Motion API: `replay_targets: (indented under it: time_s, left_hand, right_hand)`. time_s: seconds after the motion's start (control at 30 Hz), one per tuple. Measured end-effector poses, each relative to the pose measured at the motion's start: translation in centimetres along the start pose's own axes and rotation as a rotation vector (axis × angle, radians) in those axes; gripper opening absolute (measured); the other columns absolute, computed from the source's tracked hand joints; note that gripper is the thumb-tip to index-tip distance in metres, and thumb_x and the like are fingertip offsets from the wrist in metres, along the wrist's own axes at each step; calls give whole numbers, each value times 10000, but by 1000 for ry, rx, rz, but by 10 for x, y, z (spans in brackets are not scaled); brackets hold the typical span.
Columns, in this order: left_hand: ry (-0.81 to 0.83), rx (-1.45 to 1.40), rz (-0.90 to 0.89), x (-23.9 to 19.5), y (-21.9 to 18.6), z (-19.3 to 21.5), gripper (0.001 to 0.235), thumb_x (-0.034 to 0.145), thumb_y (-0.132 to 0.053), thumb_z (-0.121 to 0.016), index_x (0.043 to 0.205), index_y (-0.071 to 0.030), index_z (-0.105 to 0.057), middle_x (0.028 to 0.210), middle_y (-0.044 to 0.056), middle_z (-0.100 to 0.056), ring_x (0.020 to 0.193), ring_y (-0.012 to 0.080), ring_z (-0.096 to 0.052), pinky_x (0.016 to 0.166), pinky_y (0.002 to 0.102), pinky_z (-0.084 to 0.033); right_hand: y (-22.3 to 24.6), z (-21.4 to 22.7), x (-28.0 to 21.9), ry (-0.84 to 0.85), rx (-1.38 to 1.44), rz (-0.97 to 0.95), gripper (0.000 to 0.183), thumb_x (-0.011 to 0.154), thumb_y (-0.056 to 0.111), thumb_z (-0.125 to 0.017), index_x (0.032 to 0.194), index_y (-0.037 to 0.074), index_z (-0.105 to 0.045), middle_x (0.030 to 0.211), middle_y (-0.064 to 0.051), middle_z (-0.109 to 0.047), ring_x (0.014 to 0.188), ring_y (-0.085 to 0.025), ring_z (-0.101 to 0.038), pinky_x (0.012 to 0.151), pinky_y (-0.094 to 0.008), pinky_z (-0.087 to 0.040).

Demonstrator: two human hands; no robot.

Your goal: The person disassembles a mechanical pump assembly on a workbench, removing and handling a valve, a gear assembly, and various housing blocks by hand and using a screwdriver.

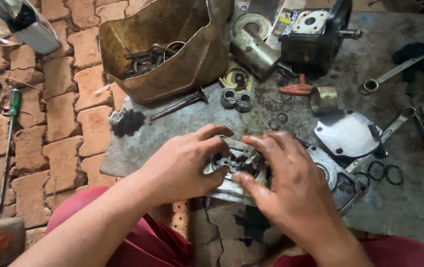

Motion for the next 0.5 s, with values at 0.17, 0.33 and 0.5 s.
replay_targets:
  time_s: [0.17, 0.33, 0.5]
  left_hand:
    - [-5, 27, 2, -3, -2, -1, 300, 780, -229, -754, 1026, -68, -694, 1322, 124, -636, 1009, 355, -701, 855, 430, -563]
    - [-1, 50, 10, -2, -3, 0, 320, 797, -252, -759, 1048, -71, -679, 1313, 117, -643, 1007, 347, -703, 853, 426, -563]
    - [2, 18, 49, -10, 0, 0, 647, 800, -383, -818, 1297, -49, -573, 1312, 123, -628, 1123, 342, -677, 925, 422, -549]
  right_hand:
    - [8, -13, 4, 19, -135, 59, 482, 766, 129, -802, 1211, 106, -618, 1074, -110, -657, 982, -314, -666, 838, -436, -539]
    - [28, 13, 9, -82, -19, 102, 435, 775, 49, -792, 1174, 87, -623, 1093, -94, -673, 976, -239, -699, 780, -343, -585]
    - [14, 49, -14, -383, 45, 16, 411, 867, 20, -802, 1207, 16, -570, 1192, -121, -678, 1022, -184, -698, 707, -262, -562]
Point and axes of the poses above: each hand's wrist, its own x-axis towards the middle knuckle, its own z-axis out of the back of the hand, y = z × x, the point moved 5 cm from there along x, towards the middle knuckle
